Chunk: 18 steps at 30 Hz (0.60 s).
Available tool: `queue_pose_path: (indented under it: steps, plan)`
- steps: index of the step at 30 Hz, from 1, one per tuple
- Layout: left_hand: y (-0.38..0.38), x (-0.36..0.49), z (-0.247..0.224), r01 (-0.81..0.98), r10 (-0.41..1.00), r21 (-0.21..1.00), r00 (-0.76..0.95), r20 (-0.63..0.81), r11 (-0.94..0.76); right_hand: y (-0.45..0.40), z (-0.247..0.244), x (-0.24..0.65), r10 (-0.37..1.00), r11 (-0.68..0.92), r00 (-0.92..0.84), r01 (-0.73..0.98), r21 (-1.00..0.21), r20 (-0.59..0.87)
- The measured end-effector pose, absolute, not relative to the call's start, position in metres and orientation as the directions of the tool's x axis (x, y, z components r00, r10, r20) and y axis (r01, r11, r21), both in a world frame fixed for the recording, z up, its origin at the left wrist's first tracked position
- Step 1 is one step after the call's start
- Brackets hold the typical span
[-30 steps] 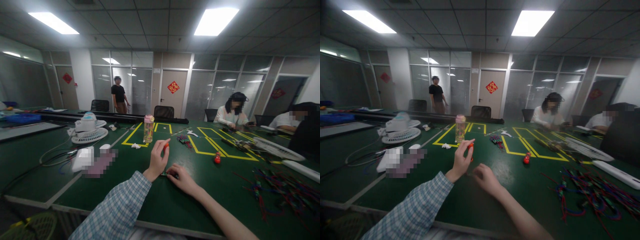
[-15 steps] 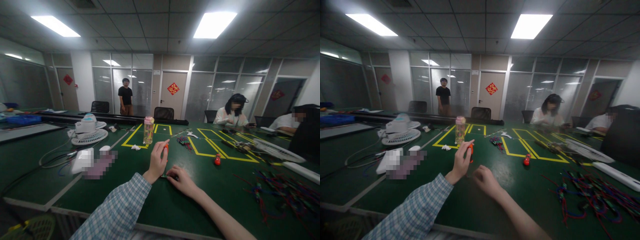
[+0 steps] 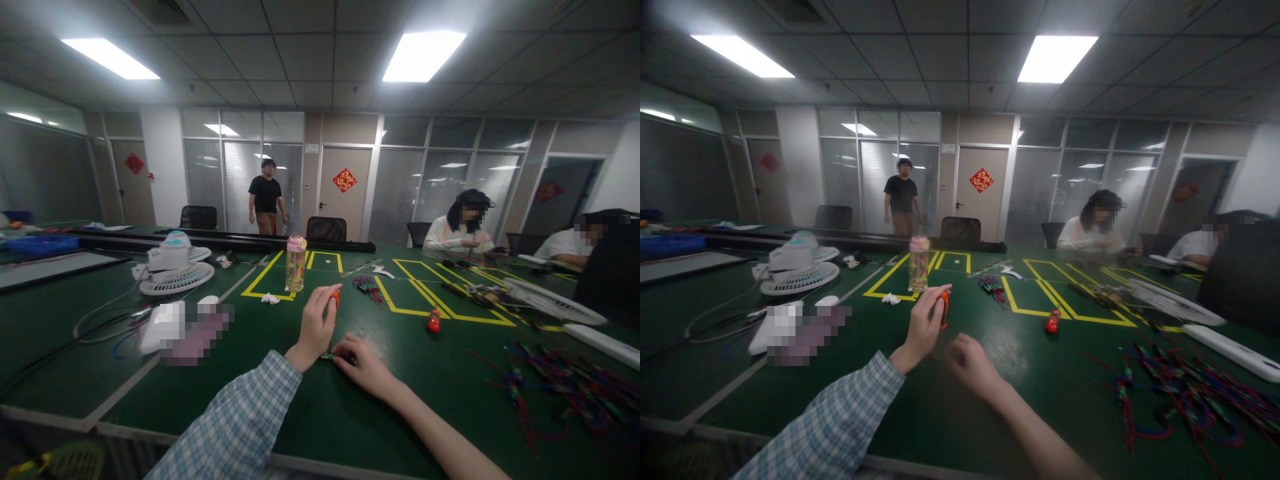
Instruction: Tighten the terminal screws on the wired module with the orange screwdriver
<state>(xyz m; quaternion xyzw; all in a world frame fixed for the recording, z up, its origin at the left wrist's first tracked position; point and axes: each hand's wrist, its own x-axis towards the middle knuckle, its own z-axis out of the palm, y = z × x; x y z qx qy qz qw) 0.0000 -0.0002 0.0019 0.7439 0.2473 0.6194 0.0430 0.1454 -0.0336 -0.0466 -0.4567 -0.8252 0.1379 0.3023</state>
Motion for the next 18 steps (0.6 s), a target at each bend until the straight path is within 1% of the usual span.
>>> queue_pose_path:
  steps: [6,12,14,18]
  plan:
    - [0.007,0.007,0.010,0.362,0.445,0.363,0.175,0.878,-0.859,-0.034,-0.045,0.145,0.847,0.529,-0.387,0.678,-0.510,0.364]
    - [0.020,0.007,0.023,0.410,0.425,0.278,0.329,0.843,-0.869,-0.033,-0.043,0.145,0.867,0.492,-0.352,0.712,-0.501,0.351]
    - [0.023,0.007,0.028,0.431,0.398,0.214,0.402,0.825,-0.877,-0.032,-0.044,0.146,0.869,0.488,-0.346,0.712,-0.504,0.353]
    - [0.025,0.010,0.039,0.475,0.291,-0.032,0.589,0.754,-0.879,-0.027,-0.047,0.150,0.880,0.467,-0.318,0.721,-0.513,0.354]
